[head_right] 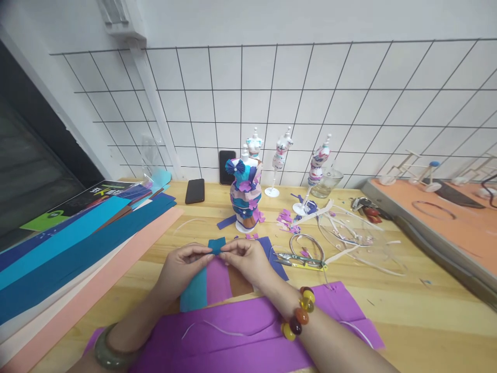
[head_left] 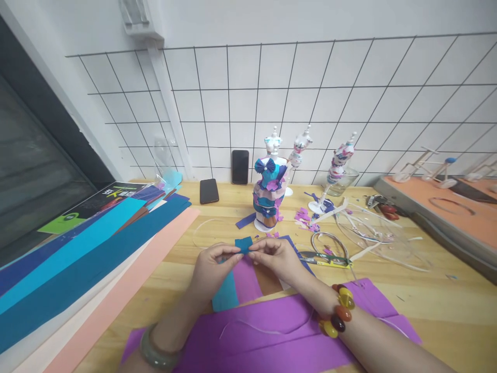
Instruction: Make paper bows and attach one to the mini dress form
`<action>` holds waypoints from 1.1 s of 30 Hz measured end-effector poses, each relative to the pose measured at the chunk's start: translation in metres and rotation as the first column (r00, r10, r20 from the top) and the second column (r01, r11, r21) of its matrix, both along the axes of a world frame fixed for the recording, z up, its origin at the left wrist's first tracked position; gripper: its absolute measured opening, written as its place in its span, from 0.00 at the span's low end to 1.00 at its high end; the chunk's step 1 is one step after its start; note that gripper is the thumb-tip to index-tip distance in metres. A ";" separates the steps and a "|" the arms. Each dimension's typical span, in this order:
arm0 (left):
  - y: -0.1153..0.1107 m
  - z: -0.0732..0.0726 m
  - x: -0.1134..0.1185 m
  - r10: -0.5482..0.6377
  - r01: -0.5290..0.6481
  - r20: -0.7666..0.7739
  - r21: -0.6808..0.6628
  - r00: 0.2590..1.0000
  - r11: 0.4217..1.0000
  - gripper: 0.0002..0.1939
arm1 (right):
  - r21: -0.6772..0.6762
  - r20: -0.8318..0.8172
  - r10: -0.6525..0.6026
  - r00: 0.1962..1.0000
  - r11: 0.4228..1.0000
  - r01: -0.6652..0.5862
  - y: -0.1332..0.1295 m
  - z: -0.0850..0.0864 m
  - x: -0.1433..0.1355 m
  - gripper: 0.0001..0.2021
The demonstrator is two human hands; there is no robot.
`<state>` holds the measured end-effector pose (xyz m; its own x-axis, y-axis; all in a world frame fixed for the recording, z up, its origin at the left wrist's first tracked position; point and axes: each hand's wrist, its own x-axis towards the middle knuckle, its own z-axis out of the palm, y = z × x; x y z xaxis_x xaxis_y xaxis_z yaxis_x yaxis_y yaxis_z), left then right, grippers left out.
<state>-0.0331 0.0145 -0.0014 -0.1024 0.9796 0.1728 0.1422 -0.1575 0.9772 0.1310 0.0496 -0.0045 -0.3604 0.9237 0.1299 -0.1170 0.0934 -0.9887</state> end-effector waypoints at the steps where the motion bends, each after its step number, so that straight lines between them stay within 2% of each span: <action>1: 0.000 0.001 0.001 0.004 -0.004 0.023 -0.017 1.000 1.000 0.06 | -0.013 -0.009 -0.001 1.000 1.000 0.000 0.000 0.001 0.000 0.10; 9: 0.000 0.007 0.003 0.042 -0.035 0.065 -0.106 0.997 0.994 0.06 | -0.051 -0.024 -0.020 1.000 0.999 0.018 0.000 0.002 -0.001 0.10; 17: 0.000 0.005 0.001 0.038 -0.028 0.074 -0.134 0.997 0.991 0.07 | -0.068 -0.054 -0.012 0.998 0.998 0.008 0.000 0.004 -0.002 0.10; 25: 0.001 -0.003 0.000 -0.020 0.028 0.095 -0.081 0.995 0.996 0.08 | -0.064 -0.046 0.002 0.999 0.998 -0.005 0.000 0.002 -0.001 0.12; 30: 0.001 -0.001 0.001 -0.044 0.051 0.110 -0.067 0.993 0.996 0.11 | -0.022 -0.065 0.018 0.998 1.000 -0.020 0.000 0.001 -0.002 0.12; 33: -0.001 0.002 0.002 -0.063 0.073 0.124 -0.082 0.990 0.994 0.17 | -0.011 -0.051 0.022 0.998 1.000 -0.023 0.000 0.000 -0.001 0.12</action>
